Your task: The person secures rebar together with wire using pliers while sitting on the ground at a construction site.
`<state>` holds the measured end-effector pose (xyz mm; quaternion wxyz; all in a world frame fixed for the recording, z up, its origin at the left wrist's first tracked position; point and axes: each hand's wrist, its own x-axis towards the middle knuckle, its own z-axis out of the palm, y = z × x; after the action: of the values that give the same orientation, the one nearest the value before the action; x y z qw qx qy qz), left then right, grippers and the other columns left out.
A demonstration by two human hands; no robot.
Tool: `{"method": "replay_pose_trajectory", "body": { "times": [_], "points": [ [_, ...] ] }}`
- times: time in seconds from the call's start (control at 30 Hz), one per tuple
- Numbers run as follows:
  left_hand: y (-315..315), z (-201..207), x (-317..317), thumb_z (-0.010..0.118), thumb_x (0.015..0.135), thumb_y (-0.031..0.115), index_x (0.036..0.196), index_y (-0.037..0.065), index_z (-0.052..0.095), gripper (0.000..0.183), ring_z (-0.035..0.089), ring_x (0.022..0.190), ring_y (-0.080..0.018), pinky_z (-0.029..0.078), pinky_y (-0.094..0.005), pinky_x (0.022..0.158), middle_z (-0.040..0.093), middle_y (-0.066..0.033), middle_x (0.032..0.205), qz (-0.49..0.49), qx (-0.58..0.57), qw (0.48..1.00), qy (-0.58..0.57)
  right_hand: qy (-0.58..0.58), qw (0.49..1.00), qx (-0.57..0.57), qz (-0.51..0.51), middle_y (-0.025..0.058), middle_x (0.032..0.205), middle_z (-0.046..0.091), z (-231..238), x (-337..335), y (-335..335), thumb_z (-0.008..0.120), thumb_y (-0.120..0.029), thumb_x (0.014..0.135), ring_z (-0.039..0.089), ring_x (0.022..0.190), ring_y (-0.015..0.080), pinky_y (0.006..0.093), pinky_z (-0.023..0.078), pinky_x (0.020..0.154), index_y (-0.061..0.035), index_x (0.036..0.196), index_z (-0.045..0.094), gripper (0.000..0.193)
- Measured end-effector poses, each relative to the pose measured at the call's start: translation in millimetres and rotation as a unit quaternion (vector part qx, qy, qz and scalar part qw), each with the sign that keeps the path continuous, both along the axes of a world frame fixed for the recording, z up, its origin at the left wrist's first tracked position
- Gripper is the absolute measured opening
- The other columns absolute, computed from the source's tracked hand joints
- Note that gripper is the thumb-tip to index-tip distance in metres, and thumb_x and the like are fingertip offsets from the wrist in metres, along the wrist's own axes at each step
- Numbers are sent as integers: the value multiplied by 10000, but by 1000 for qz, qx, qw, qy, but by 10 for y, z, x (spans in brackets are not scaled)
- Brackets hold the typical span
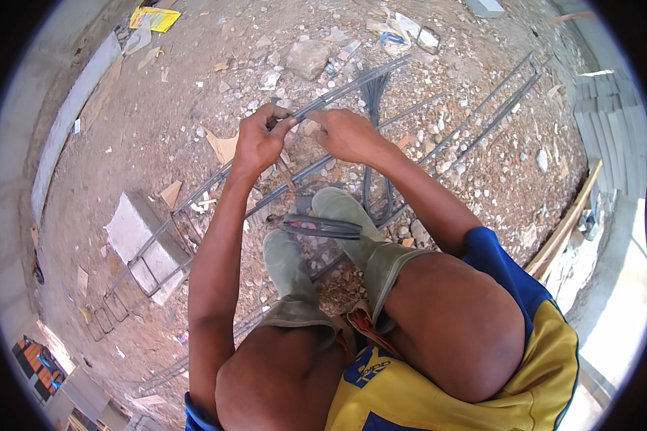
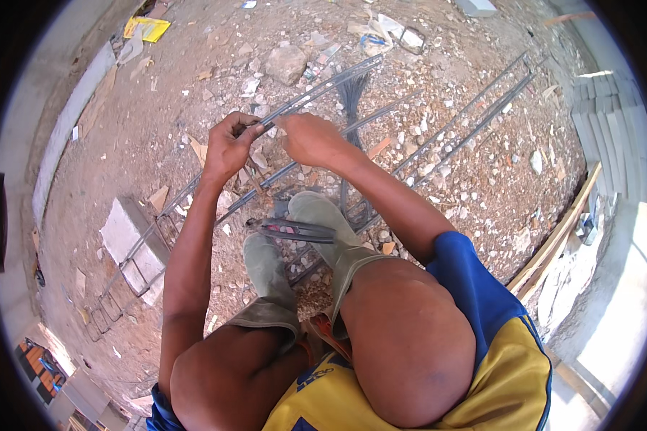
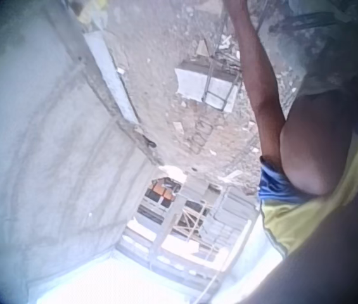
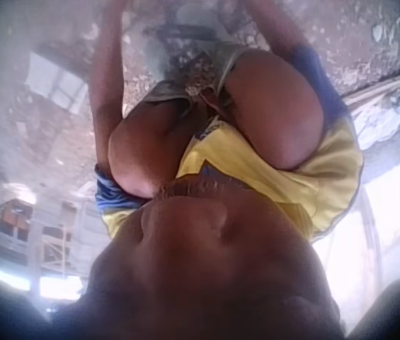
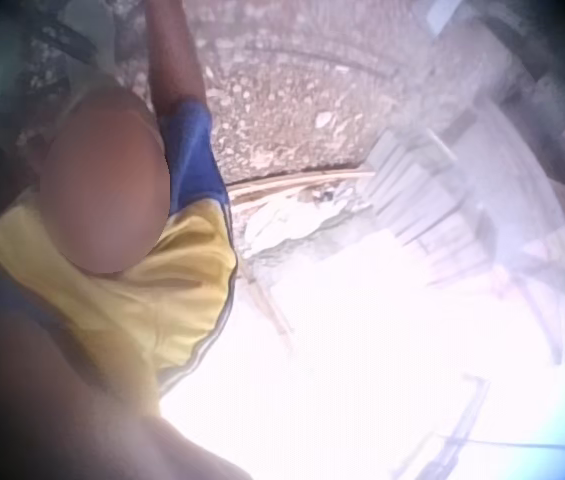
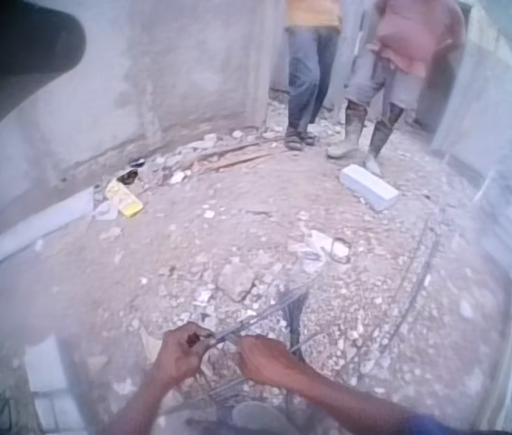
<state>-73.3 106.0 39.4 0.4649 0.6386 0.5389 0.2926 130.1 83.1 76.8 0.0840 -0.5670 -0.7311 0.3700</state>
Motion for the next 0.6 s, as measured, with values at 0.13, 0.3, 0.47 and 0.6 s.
{"method": "replay_pose_trajectory", "body": {
  "times": [0.13, 0.3, 0.47, 0.6],
  "points": [
    [87, 77, -34, 712, 901, 65, 984, -15, 670, 123, 636, 785, -100, 509, -267, 705, 710, -63, 856, 16, 7, 1000, -22, 54, 998, -31, 24, 228, 1038, 695, -157, -141, 226, 604, -206, 860, 652, 1017, 414, 500, 508, 891, -55, 1131, 668, 317],
    [176, 36, -117, 707, 907, 65, 1014, -16, 690, 135, 657, 816, -116, 520, -265, 741, 728, -79, 908, 28, 14, 997, -67, 30, 999, -9, 21, 225, 1057, 688, -174, -247, 277, 599, -212, 868, 656, 1009, 406, 506, 507, 881, -71, 1082, 689, 271],
    [104, -133, -121, 712, 896, 45, 1037, -33, 710, 161, 684, 909, -166, 538, -298, 823, 738, -120, 999, 30, 101, 994, -6, 13, 995, 64, -72, 202, 1067, 693, -296, -330, 127, 564, -158, 877, 662, 993, 398, 505, 514, 848, -112, 1034, 725, 229],
    [134, -195, -214, 711, 870, 1, 1059, -32, 703, 192, 691, 998, -243, 533, -331, 896, 721, -165, 1070, -52, 232, 971, -10, -93, 970, 218, -54, 219, 953, 703, -185, -333, 70, 552, -109, 868, 692, 918, 350, 486, 529, 793, -90, 978, 744, 221]
  ]
}}
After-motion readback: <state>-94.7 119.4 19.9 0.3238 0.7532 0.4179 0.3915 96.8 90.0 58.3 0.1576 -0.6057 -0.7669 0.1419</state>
